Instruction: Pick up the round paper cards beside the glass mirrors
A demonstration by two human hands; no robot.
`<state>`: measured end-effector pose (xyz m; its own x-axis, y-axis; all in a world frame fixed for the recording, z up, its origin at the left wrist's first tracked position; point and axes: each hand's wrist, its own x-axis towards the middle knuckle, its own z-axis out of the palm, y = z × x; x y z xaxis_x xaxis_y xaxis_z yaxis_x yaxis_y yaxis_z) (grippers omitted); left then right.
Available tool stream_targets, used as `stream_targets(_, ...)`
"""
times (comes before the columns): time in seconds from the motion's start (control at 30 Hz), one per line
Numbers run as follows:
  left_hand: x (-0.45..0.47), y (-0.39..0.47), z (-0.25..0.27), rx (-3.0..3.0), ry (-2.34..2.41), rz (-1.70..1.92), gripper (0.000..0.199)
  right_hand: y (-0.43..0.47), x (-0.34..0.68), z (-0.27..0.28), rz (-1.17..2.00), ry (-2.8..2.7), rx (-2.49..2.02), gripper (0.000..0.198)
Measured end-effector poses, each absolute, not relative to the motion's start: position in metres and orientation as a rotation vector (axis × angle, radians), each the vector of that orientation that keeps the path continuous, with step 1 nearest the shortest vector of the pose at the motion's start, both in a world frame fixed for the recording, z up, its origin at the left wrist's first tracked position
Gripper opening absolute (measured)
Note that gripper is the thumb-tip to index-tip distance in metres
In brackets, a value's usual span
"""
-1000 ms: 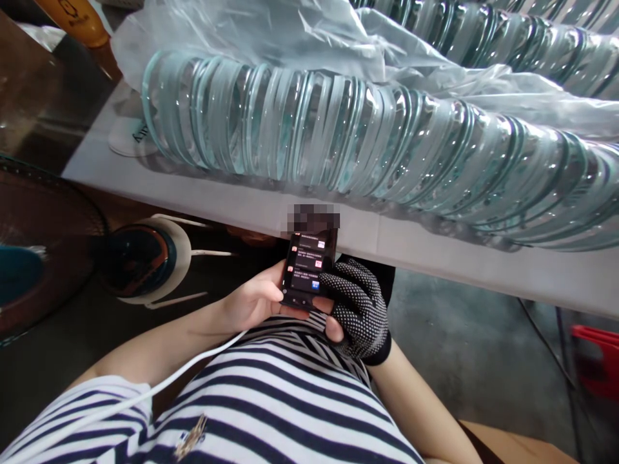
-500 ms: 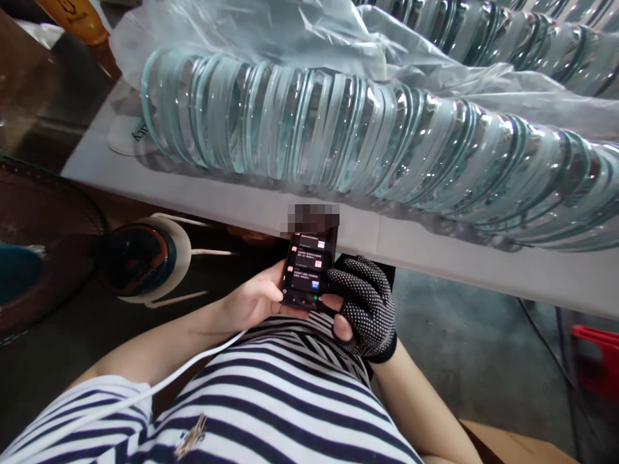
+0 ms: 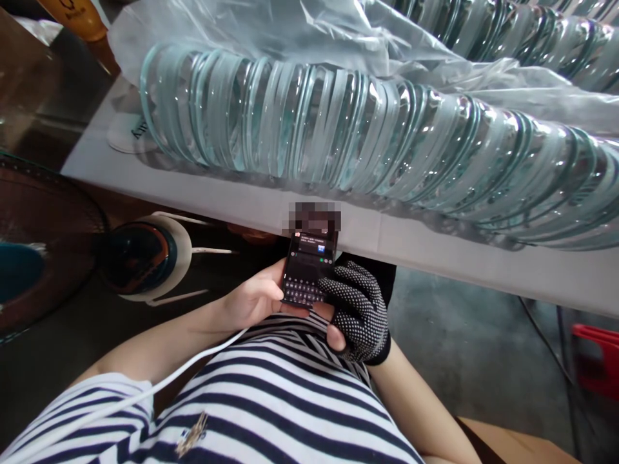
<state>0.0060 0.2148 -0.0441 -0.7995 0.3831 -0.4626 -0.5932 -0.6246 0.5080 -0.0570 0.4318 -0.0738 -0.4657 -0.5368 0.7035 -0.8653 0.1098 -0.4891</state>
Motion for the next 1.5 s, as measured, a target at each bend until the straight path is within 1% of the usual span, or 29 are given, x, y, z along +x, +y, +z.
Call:
stream_targets(0.13,0.0063,0.2152,-0.0438,-0.416,0.910,2.390,0.069,0.4324,-0.0576,-0.0725,1.308,-2.045,1.384,0.029)
stream_targets(0.3,0.0058,0.2141,-0.0437,-0.399,0.910,2.399,0.064,0.4326,-0.0576,-0.0705,1.311,-2.060,1.376,0.027)
stream_targets(0.4,0.0054,0.2144,-0.0430,-0.391,0.909,2.393,0.066,0.4316,-0.0582,-0.0693,1.295,-2.072,1.378,0.025)
stream_targets(0.73,0.0059,0.2139,-0.0436,-0.419,0.905,2.399,0.065,0.4316,-0.0589,-0.0674,1.283,-2.078,1.388,0.033)
stream_targets(0.9,0.0068,0.2125,-0.0459,-0.398,0.900,2.397,0.067,0.4306,-0.0590,-0.0677,1.290,-2.066,1.377,0.026)
stream_targets(1.03,0.0079,0.2123,-0.0465,-0.386,0.893,2.407,0.066,0.4312,-0.0593,-0.0687,1.297,-2.063,1.380,0.027)
stream_targets(1.2,0.0070,0.2140,-0.0464,-0.351,0.933,2.407,0.067,0.4319,-0.0606,-0.0679,1.283,-2.072,1.379,0.024)
stream_targets(1.33,0.0060,0.2167,-0.0452,-0.462,1.038,2.340,0.062,0.4317,-0.0610,-0.0689,1.285,-2.060,1.378,0.026)
stream_targets(1.5,0.0057,0.2179,-0.0436,-0.574,1.050,2.307,0.066,0.4313,-0.0607,-0.0706,1.291,-2.068,1.372,0.025)
